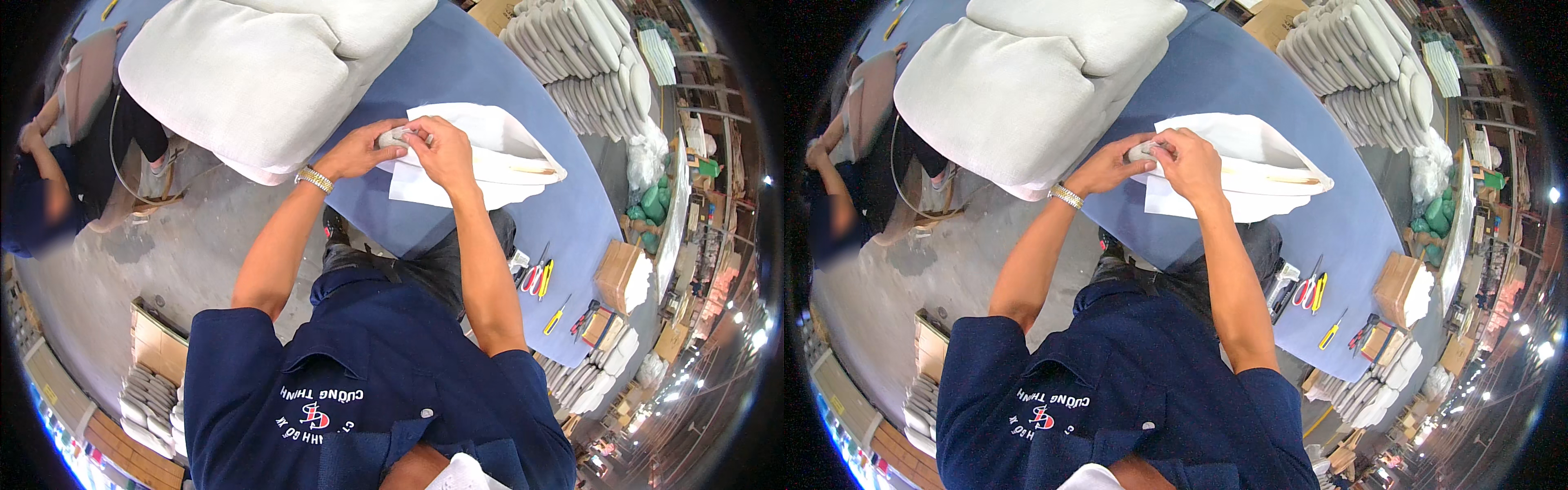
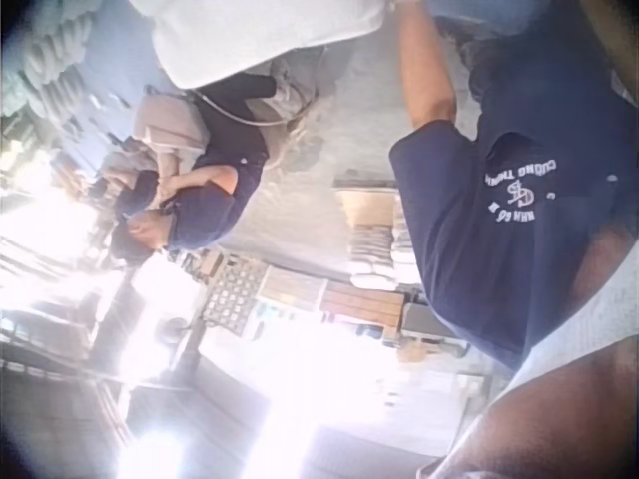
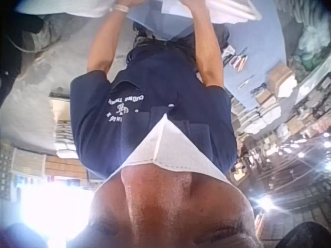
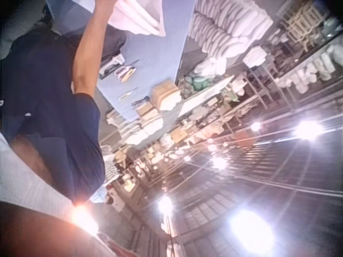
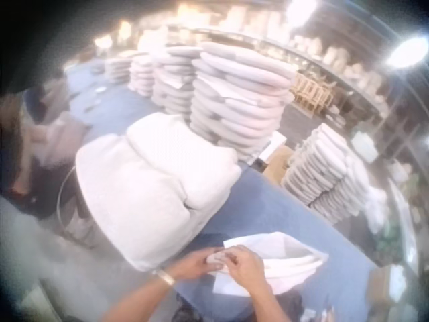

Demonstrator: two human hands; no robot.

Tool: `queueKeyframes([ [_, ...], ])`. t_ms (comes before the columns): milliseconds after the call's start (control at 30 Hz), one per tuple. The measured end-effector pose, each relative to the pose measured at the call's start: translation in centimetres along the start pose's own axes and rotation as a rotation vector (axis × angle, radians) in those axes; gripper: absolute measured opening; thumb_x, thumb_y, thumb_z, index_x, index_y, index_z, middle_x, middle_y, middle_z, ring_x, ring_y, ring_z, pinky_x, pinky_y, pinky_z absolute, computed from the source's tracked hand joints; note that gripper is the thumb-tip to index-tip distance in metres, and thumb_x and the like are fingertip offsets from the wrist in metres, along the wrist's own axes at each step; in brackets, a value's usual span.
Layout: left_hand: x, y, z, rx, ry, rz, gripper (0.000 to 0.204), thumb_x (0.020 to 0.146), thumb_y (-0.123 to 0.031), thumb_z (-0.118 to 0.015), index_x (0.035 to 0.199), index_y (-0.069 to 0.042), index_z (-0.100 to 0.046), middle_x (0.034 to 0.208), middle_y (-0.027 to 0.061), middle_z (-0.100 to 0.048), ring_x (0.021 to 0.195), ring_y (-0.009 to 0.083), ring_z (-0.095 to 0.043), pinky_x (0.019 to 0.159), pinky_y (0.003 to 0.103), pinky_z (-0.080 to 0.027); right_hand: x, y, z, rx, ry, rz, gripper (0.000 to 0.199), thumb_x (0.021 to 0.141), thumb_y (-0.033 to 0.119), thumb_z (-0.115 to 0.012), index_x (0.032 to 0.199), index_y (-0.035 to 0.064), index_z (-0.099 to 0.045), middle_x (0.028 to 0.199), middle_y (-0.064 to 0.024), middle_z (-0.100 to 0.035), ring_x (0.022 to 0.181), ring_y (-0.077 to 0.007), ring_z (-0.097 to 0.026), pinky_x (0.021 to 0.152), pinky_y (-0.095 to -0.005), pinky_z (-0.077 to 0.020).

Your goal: The person assembles white cushion covers by folding fabric edges and securing them with a pneumatic staple gun. They trim excess fabric with scissors, reposition the cushion, and reload the staple gun as needed. Completed cushions are stacked on the table.

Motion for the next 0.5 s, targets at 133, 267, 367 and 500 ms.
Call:
queueKeyframes([
  [133, -0.1, 0.0, 0.2, -0.037, 0.017, -0.001, 0.062, 0.097, -0.034, -0.073, 0.149, -0.007, -0.052, 0.128, 0.0109, -0.068, 0.112, 0.0180, -0.062, 0.099, 0.035, -0.049, -1.0, 0.0, -0.1, 0.250, -0.135, 0.033, 0.012, 0.087, 0.013, -0.078, 0.097, 0.0072, -0.076, 0.088, -0.0083, -0.070, 0.070, -0.0217, -0.066, 0.065, -0.0330, -0.0511],
  [267, -0.6, -0.3, 0.8, 0.014, 0.040, 0.021, 0.062, 0.097, -0.034, -0.073, 0.149, -0.007, -0.053, 0.126, 0.0112, -0.068, 0.111, 0.0181, -0.063, 0.098, 0.034, -0.050, -1.6, -0.2, -0.3, 0.325, -0.156, -0.043, 0.010, 0.090, 0.012, -0.077, 0.098, 0.0052, -0.076, 0.089, -0.0062, -0.072, 0.069, -0.0152, -0.063, 0.065, -0.0284, -0.0498],
  [367, -0.3, 0.0, 0.8, 0.004, 0.010, 0.017, 0.062, 0.097, -0.034, -0.074, 0.149, -0.007, -0.053, 0.127, 0.0113, -0.068, 0.110, 0.0174, -0.063, 0.097, 0.034, -0.050, -2.2, -0.7, 0.4, 0.419, -0.250, -0.069, 0.011, 0.093, 0.013, -0.075, 0.099, 0.0034, -0.076, 0.091, -0.0050, -0.073, 0.069, -0.0116, -0.061, 0.065, -0.0274, -0.0498],
  [500, 0.9, 0.4, 0.5, 0.131, -0.040, 0.048, 0.063, 0.097, -0.030, -0.074, 0.149, -0.003, -0.052, 0.140, 0.0174, -0.062, 0.125, 0.0252, -0.060, 0.108, 0.036, -0.045, -6.6, -3.2, 3.7, 0.416, -0.359, -0.138, 0.012, 0.099, 0.010, -0.064, 0.103, 0.0030, -0.074, 0.091, -0.0038, -0.075, 0.079, -0.0116, -0.065, 0.080, -0.0307, -0.0537],
])
Point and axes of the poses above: each hand's wrist, its own x-axis towards the middle knuckle, its own z-axis out of the back of the hand, y = z × x, the point moved 6 cm from there along x, towards the middle knuckle
